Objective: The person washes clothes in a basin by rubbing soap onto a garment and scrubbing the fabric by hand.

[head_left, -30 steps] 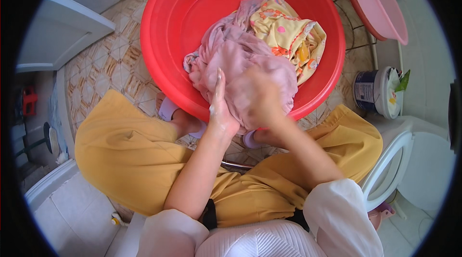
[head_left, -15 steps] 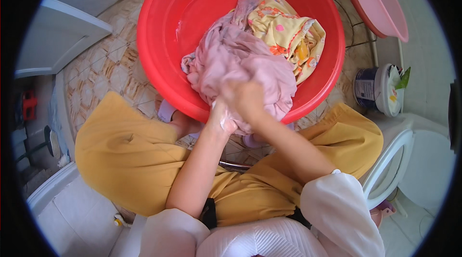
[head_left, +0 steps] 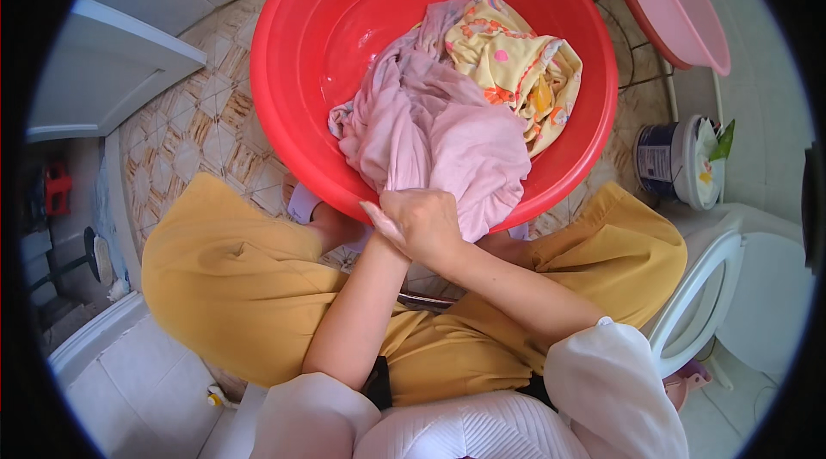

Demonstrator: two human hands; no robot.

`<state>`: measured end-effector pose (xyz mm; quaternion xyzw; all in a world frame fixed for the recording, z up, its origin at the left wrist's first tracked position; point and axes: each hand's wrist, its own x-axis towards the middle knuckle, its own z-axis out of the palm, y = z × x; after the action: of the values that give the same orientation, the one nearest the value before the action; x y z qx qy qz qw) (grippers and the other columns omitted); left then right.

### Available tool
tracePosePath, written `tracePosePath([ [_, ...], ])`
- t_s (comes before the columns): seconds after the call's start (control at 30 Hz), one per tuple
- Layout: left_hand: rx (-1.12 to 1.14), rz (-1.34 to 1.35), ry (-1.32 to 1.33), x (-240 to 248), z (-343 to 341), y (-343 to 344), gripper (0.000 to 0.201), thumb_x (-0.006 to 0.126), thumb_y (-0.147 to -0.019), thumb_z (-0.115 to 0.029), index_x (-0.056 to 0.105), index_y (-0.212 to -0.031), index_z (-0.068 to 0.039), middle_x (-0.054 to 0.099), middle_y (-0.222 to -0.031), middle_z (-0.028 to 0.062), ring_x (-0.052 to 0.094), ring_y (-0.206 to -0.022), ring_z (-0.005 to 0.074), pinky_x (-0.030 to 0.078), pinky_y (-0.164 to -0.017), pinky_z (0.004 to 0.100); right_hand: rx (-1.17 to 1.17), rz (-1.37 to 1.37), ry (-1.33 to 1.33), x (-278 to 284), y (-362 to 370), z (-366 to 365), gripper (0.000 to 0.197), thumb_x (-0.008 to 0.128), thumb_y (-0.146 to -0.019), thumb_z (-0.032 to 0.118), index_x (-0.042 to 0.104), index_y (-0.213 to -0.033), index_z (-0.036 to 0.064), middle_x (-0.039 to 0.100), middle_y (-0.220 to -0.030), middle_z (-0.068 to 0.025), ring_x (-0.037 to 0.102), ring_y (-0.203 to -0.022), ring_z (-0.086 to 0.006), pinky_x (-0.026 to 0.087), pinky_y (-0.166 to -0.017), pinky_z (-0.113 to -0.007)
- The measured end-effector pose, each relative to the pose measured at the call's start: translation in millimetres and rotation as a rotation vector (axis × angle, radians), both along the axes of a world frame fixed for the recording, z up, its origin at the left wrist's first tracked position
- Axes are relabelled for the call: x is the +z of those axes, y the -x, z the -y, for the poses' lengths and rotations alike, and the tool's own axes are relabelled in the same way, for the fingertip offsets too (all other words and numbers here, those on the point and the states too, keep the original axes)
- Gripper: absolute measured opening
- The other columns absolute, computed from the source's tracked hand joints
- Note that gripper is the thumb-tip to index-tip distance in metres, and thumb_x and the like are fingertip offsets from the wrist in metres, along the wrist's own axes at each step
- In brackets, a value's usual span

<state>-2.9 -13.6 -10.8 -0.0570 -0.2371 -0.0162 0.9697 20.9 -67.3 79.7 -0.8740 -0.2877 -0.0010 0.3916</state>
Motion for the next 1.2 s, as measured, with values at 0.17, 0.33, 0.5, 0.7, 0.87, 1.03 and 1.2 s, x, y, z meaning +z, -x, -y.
tracePosePath([
  [0.17,-0.214,-1.408,-0.614,82.2,16.9,-31.2,0.059,0.024,-0.083,-0.065,0.047,-0.068,-0.012,0.055,-0.074,0.0032,0.057,-0.069,0.0157,0.048,-0.068,0.0367,-0.272,-0.141,0.218,-23.7,-33.8,26.5,0.030,0.054,-0.083,0.029,0.062,-0.065,0.0056,0.055,-0.053,-0.0146,0.054,-0.046,-0.0289,0.042,-0.047,-0.039],
  [0.33,-0.072,-0.333,-0.117,-11.0,-3.1,9.6,0.047,0.032,-0.089,-0.049,0.057,-0.087,-0.009,0.060,-0.087,0.0054,0.060,-0.083,0.0174,0.049,-0.077,0.0370,0.132,0.072,-0.040,7.0,0.6,0.3,0.035,0.053,-0.083,0.031,0.056,-0.060,0.0061,0.054,-0.054,-0.0140,0.052,-0.046,-0.0292,0.039,-0.046,-0.039],
  [0.5,-0.169,-1.160,-0.643,42.7,-2.9,-9.1,0.038,0.048,-0.084,-0.052,0.048,-0.071,-0.017,0.035,-0.048,-0.0054,0.047,-0.055,0.0049,0.043,-0.055,0.0267,-0.262,-0.140,0.196,-13.4,-29.7,13.1,0.032,0.057,-0.080,0.030,0.054,-0.061,0.0039,0.052,-0.055,-0.0158,0.051,-0.049,-0.0329,0.038,-0.046,-0.040],
  [0.7,0.092,-1.051,-0.210,76.4,9.9,-21.9,0.037,0.044,-0.088,-0.041,0.053,-0.096,-0.006,0.051,-0.085,0.0055,0.054,-0.084,0.0179,0.044,-0.078,0.0359,-0.156,-0.108,0.322,-35.7,-50.0,38.0,0.028,0.055,-0.081,0.032,0.063,-0.069,0.0081,0.059,-0.064,-0.0151,0.057,-0.058,-0.0333,0.043,-0.055,-0.042],
  [0.87,-0.137,-1.170,-0.422,107.3,-38.6,-29.1,0.046,0.050,-0.085,-0.036,0.052,-0.114,0.000,0.057,-0.112,0.0140,0.056,-0.103,0.0257,0.044,-0.091,0.0402,-0.239,-0.506,-0.058,13.3,-101.6,71.8,0.032,0.055,-0.084,0.034,0.059,-0.064,0.0090,0.047,-0.051,-0.0068,0.046,-0.049,-0.0137,0.035,-0.049,-0.029],
  [1.03,0.007,-1.184,-0.409,121.2,-31.7,-30.2,0.044,0.052,-0.085,-0.028,0.047,-0.119,-0.001,0.053,-0.117,0.0128,0.052,-0.109,0.0268,0.042,-0.093,0.0409,-0.379,-1.047,-0.644,46.3,-97.0,74.8,0.036,0.056,-0.084,0.035,0.041,-0.057,0.0164,0.031,-0.053,0.0075,0.030,-0.048,-0.0050,0.024,-0.042,-0.023],
  [1.2,0.077,-1.179,-0.362,104.5,-19.3,-27.6,0.043,0.065,-0.075,-0.020,0.051,-0.111,-0.001,0.056,-0.109,0.0120,0.054,-0.103,0.0243,0.041,-0.093,0.0378,-0.243,-1.041,-0.578,37.2,-56.9,41.0,0.032,0.062,-0.079,0.031,0.050,-0.067,0.0041,0.050,-0.063,-0.0001,0.044,-0.055,-0.0081,0.034,-0.053,-0.023],
])
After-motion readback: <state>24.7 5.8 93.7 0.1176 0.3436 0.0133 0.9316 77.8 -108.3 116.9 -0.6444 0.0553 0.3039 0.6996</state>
